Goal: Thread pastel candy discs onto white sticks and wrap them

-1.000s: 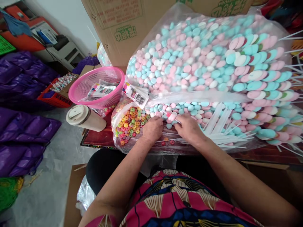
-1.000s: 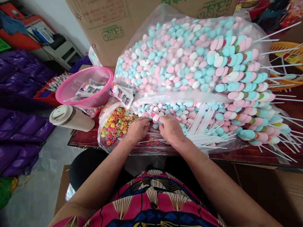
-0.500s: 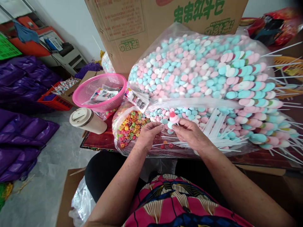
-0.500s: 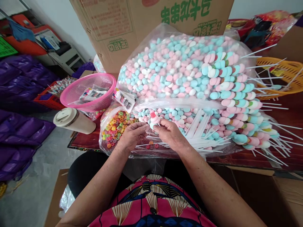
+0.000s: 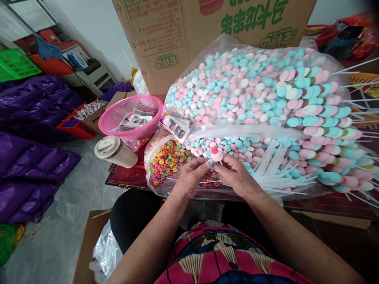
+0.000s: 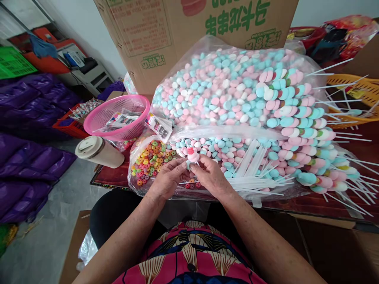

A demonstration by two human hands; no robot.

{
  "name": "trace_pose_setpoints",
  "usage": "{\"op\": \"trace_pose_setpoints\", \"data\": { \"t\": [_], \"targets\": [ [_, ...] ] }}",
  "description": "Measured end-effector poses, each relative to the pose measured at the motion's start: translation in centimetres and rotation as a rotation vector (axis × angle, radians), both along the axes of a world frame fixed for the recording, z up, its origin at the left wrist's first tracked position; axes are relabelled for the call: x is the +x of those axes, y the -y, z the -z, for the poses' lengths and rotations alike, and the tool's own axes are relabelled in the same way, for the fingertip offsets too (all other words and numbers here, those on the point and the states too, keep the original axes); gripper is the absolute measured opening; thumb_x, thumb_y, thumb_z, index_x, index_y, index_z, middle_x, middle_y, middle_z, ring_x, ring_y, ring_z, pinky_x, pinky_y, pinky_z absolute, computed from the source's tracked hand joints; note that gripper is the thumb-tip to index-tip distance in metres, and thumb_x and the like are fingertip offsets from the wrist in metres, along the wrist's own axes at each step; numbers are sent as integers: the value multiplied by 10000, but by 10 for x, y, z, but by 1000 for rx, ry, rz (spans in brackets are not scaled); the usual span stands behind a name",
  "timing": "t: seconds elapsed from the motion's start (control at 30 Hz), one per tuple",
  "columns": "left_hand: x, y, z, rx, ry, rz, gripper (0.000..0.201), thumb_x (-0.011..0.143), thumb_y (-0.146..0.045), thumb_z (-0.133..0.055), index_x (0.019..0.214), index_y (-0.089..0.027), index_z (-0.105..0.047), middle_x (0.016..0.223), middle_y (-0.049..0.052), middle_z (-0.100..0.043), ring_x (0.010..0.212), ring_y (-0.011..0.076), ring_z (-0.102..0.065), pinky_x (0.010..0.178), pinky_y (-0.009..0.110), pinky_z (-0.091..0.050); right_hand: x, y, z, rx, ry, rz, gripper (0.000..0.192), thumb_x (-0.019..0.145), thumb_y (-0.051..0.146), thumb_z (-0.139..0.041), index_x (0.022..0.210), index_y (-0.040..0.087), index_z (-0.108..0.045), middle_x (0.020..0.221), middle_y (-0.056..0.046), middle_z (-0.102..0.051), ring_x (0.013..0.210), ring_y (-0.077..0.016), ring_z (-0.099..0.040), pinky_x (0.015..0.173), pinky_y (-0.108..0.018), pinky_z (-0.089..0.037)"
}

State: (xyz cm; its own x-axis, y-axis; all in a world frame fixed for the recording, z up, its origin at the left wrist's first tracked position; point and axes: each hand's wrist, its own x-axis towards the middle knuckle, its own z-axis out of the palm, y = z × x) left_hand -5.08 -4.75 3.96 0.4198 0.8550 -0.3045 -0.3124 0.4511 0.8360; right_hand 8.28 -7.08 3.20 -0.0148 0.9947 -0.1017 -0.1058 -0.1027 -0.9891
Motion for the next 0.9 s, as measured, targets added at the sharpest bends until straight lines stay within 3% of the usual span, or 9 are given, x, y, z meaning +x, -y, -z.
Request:
{"op": "trace_pose_setpoints", "data": {
  "t": [0.1, 0.17, 0.33, 0.53, 0.7, 0.9],
  "targets": [
    [-2, 0, 4, -32, -3, -6, 329, 568, -257, -801, 841, -124, -677, 701, 10, -668, 585, 96, -605, 576, 216, -472, 4, 4, -2, -73, -76, -59, 315, 731, 431, -600, 940, 207, -532, 560, 88, -446, 388, -50, -283, 380, -205, -224],
    [-3, -2, 6, -52, -9, -21, 318, 554, -254, -803, 812, -121, -673, 669, 10, -665, 565, 102, -605, 568, 228, -479, 10, 10, -8, -93, -30, -109, 299, 767, 459, -553, 912, 200, -524, 562, 82, -443, 391, -51, -265, 388, -210, -214],
    [-5, -5, 9, -14, -84, -130, 313, 552, -289, -784, 782, -125, -648, 623, 7, -653, 542, 119, -605, 572, 265, -503, 27, 38, -21, 80, 681, -103, 306, 887, 371, -380, 682, 186, -511, 602, 6, -518, 549, -110, -438, 534, -244, -317],
    [-2, -3, 13, 147, -211, -203, 256, 613, -278, -723, 814, -135, -654, 680, -7, -657, 560, 94, -586, 590, 240, -505, 19, 52, -16, 37, 1268, -134, 268, 905, 271, -332, 807, 189, -567, 676, -51, -631, 581, -161, -535, 526, -284, -229],
    [-3, 1, 14, 301, -394, -192, 154, 679, -207, -626, 816, -150, -663, 730, -3, -659, 645, 112, -602, 625, 229, -501, 13, 47, -26, -26, 1444, -220, 234, 905, 251, -358, 842, 197, -577, 709, -56, -664, 624, -184, -601, 513, -294, -180],
    [-7, 6, 14, 627, -747, -197, 221, 697, -157, -577, 885, -172, -692, 775, 12, -690, 681, 133, -607, 671, 237, -480, 5, 44, -37, -57, 1505, -280, 223, 903, 213, -360, 909, 200, -583, 770, -65, -690, 688, -203, -641, 502, -296, -176]
  ]
}}
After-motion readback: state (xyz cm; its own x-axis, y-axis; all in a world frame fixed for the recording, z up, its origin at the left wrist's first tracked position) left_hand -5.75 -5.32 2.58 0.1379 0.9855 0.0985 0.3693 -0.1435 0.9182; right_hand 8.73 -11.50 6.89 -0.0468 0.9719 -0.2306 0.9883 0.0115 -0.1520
